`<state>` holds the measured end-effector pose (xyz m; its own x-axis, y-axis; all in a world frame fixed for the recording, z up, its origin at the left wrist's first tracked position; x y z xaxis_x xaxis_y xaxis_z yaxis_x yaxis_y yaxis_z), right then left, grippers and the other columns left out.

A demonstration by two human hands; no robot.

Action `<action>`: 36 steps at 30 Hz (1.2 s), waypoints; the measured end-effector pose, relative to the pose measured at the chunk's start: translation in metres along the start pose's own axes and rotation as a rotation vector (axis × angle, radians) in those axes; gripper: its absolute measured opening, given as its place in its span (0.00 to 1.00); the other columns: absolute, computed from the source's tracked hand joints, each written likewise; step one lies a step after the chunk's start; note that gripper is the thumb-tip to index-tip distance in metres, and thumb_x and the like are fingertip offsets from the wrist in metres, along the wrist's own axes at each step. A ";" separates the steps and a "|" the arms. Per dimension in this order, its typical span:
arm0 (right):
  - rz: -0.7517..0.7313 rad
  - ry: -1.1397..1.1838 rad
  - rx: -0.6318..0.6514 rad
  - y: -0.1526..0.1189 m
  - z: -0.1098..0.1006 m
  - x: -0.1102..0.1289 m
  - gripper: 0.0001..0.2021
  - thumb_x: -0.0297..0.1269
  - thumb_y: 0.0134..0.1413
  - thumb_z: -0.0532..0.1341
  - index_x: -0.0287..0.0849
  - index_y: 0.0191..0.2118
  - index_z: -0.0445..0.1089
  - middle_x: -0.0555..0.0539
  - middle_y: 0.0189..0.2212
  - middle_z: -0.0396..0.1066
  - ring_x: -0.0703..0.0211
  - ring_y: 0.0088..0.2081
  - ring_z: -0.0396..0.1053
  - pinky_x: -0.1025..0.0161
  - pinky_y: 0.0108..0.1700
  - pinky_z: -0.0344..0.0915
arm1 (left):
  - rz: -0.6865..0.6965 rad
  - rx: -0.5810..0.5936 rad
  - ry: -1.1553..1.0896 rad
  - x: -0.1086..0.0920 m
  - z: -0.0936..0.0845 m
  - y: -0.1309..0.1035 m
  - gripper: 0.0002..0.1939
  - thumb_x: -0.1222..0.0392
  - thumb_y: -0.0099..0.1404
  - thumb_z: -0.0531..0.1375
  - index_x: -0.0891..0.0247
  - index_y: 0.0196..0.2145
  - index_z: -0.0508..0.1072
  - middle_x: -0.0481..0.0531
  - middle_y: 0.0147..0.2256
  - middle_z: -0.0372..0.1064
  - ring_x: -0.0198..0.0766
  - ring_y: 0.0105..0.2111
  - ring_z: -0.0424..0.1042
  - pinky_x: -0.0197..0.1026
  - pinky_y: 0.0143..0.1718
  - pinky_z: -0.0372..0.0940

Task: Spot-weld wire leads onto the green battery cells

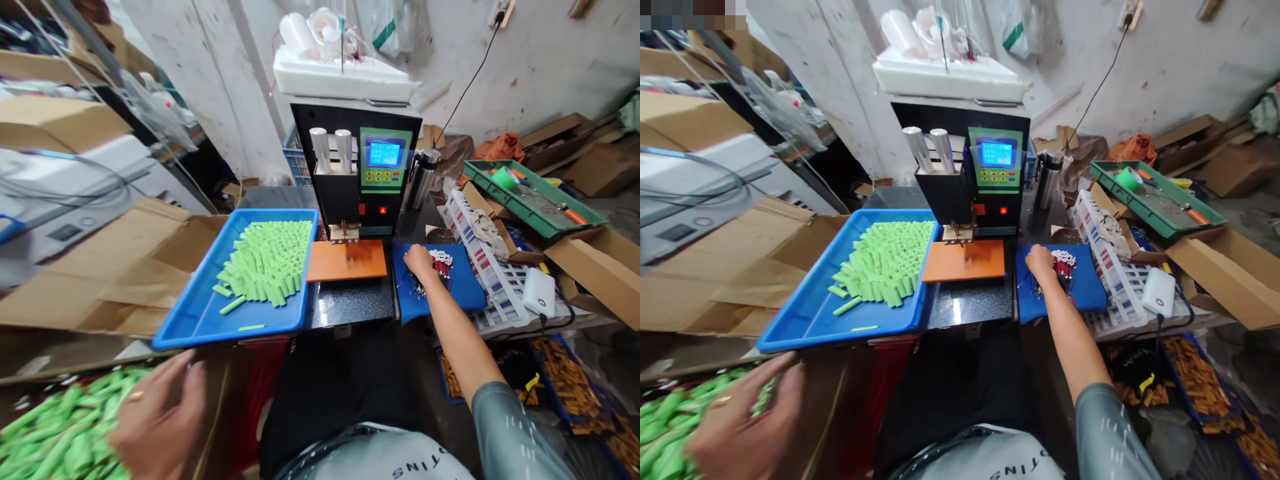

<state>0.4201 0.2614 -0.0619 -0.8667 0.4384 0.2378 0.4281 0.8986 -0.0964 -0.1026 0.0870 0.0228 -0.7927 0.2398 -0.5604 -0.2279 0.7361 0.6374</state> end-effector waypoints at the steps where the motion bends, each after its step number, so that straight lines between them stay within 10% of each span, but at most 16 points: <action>1: -0.001 0.025 -0.016 0.000 -0.002 -0.002 0.13 0.30 0.56 0.58 0.35 0.42 0.78 0.31 0.42 0.77 0.44 0.46 0.76 0.60 0.45 0.67 | 0.048 0.021 -0.008 -0.010 0.016 -0.007 0.12 0.59 0.61 0.63 0.48 0.44 0.77 0.43 0.41 0.78 0.46 0.41 0.77 0.55 0.51 0.70; 6: -0.021 0.474 -0.198 0.006 -0.023 -0.019 0.10 0.36 0.54 0.59 0.38 0.35 0.77 0.41 0.35 0.79 0.54 0.40 0.76 0.65 0.43 0.65 | 0.229 0.250 -0.340 -0.076 0.087 -0.038 0.13 0.67 0.62 0.62 0.60 0.44 0.77 0.54 0.42 0.78 0.41 0.41 0.78 0.45 0.48 0.72; 12: -0.083 0.996 -0.479 0.002 -0.057 -0.044 0.19 0.50 0.50 0.59 0.36 0.33 0.72 0.45 0.27 0.74 0.59 0.30 0.69 0.64 0.35 0.65 | 0.251 0.359 -0.527 -0.122 0.124 -0.042 0.14 0.69 0.64 0.60 0.59 0.46 0.76 0.53 0.41 0.78 0.41 0.42 0.78 0.43 0.47 0.73; 23: -0.142 1.146 -0.490 -0.017 -0.077 -0.042 0.20 0.54 0.49 0.60 0.39 0.34 0.69 0.54 0.20 0.62 0.65 0.22 0.58 0.67 0.27 0.57 | 0.196 0.529 -0.690 -0.159 0.166 -0.037 0.10 0.63 0.67 0.58 0.60 0.45 0.76 0.53 0.37 0.80 0.39 0.37 0.79 0.40 0.39 0.75; 36: -0.295 0.997 -0.628 -0.018 -0.125 -0.028 0.13 0.46 0.52 0.60 0.39 0.31 0.70 0.53 0.23 0.63 0.64 0.26 0.59 0.65 0.31 0.59 | 0.125 0.577 -0.709 -0.152 0.190 -0.040 0.10 0.61 0.67 0.60 0.61 0.45 0.77 0.54 0.36 0.79 0.39 0.34 0.79 0.39 0.37 0.72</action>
<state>0.4686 0.2311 0.0537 -0.4931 -0.2363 0.8373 0.5361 0.6754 0.5064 0.1340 0.1412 -0.0178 -0.2174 0.5305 -0.8193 0.3044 0.8344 0.4595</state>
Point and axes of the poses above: each hand's wrist, its own y-axis towards the middle knuckle, its own z-axis out of the palm, x = y × z, the point moved 10 cm from there along y, towards the middle knuckle
